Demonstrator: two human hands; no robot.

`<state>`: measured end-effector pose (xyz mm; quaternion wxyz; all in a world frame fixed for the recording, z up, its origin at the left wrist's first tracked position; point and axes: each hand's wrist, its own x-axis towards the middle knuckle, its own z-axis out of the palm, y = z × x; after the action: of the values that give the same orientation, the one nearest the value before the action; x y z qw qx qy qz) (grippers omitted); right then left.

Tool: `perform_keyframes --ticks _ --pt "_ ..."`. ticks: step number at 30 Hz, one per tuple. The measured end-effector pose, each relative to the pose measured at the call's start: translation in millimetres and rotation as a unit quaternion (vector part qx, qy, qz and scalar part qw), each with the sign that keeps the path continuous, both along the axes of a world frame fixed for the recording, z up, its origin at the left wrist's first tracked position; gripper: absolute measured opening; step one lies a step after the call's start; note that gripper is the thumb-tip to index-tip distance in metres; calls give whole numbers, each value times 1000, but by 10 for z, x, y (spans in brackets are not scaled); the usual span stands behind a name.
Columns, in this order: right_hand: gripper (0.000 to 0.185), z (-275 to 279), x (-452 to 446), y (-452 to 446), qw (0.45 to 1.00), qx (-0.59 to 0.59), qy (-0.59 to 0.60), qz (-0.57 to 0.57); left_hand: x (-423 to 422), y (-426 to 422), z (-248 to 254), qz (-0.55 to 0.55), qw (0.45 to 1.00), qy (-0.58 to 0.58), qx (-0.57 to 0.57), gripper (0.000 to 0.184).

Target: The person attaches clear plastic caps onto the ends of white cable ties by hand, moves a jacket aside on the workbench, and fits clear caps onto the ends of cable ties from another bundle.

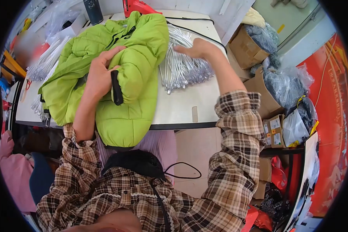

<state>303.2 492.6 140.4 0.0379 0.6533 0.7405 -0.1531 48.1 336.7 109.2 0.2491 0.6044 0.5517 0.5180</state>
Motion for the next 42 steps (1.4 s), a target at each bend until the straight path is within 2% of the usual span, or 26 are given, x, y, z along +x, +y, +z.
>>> perform_keyframes --ticks 2,7,8,12,18,23,28,32,38,42 --pt "88 -47 -216 -25 997 17 -37 71 -50 27 -1 -1 993 -118 -17 45" --pt "85 -294 -494 -57 992 41 -82 82 -72 -7 65 12 972 -231 -49 45" --pt "85 -295 -488 -53 993 38 -84 80 -68 -8 61 9 971 -234 -52 45" --pt "52 -232 -533 6 997 1 -76 -22 -135 8 4 -16 978 -201 -55 41" --pt "48 -405 -426 122 993 100 -55 -26 -159 39 -68 -42 971 -234 -21 44" --pt "47 -355 -326 166 986 153 -41 -47 -158 57 -94 -43 975 -218 -11 45" --pt "47 -188 -180 122 992 93 43 -77 -156 57 -112 -39 978 -203 -16 47" --pt "45 -261 -211 178 994 111 -2 -2 -107 92 -103 -38 987 -155 1 48" --pt "47 -239 -413 182 998 56 -31 -5 -10 -48 68 -49 989 -141 -19 45" --pt "45 -339 -317 110 987 152 33 -29 95 -194 170 18 991 111 78 43"
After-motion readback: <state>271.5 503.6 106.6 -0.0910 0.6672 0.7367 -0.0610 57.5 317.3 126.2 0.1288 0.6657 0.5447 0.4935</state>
